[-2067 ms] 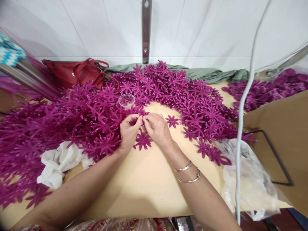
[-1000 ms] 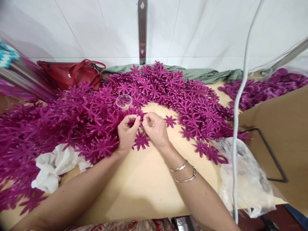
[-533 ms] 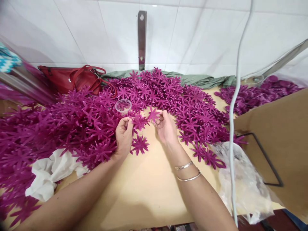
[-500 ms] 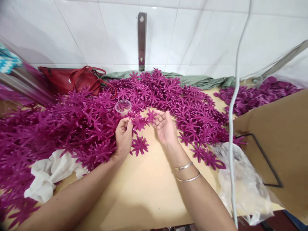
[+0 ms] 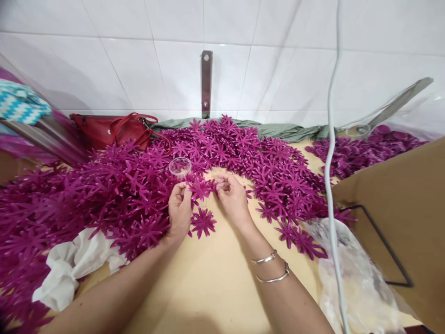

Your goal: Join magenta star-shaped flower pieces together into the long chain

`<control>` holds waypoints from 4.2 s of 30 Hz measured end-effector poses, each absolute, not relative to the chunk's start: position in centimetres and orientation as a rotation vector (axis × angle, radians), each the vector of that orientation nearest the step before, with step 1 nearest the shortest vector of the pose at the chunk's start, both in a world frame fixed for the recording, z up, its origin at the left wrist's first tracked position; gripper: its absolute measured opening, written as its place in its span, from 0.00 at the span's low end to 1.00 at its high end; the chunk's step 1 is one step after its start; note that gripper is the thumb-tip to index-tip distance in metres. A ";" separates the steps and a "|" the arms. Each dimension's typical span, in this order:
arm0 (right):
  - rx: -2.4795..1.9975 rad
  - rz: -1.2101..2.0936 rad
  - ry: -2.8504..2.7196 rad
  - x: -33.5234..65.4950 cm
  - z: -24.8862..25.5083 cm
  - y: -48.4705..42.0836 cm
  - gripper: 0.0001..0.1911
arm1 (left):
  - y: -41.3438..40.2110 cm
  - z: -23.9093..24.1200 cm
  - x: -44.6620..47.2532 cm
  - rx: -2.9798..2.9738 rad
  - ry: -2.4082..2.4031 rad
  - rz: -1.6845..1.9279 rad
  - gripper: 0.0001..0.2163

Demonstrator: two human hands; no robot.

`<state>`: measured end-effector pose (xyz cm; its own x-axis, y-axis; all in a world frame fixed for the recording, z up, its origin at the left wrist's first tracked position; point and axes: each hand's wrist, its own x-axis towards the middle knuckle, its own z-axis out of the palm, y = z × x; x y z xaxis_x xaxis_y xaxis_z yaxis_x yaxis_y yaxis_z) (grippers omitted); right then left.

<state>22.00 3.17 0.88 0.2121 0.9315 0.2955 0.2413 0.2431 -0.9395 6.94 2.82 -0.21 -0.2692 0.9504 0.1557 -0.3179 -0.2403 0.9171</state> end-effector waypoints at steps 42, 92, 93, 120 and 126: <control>-1.305 0.607 -1.329 24.2 1.3 3.5 0.26 | 2.8 -0.1 7.1 0.955 0.998 1.708 0.11; -1.194 1.273 -1.202 20.9 3.8 1.0 0.27 | -6.0 1.4 8.6 1.341 0.392 0.637 0.04; -1.177 1.277 -1.207 20.9 3.7 1.0 0.27 | -6.0 1.4 8.6 1.342 0.391 0.639 0.04; -0.984 1.236 -1.122 21.2 2.9 1.6 0.12 | -5.9 1.1 8.9 1.242 0.363 0.641 0.09; -0.937 1.218 -0.960 21.1 2.3 2.1 0.13 | -4.8 -0.2 9.3 0.806 0.350 0.738 0.24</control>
<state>21.13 2.13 2.30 0.0927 0.9922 0.0835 -0.3134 0.1087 -0.9434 9.31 -4.78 -0.22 0.7012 0.7128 -0.0120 -0.4600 0.4653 0.7562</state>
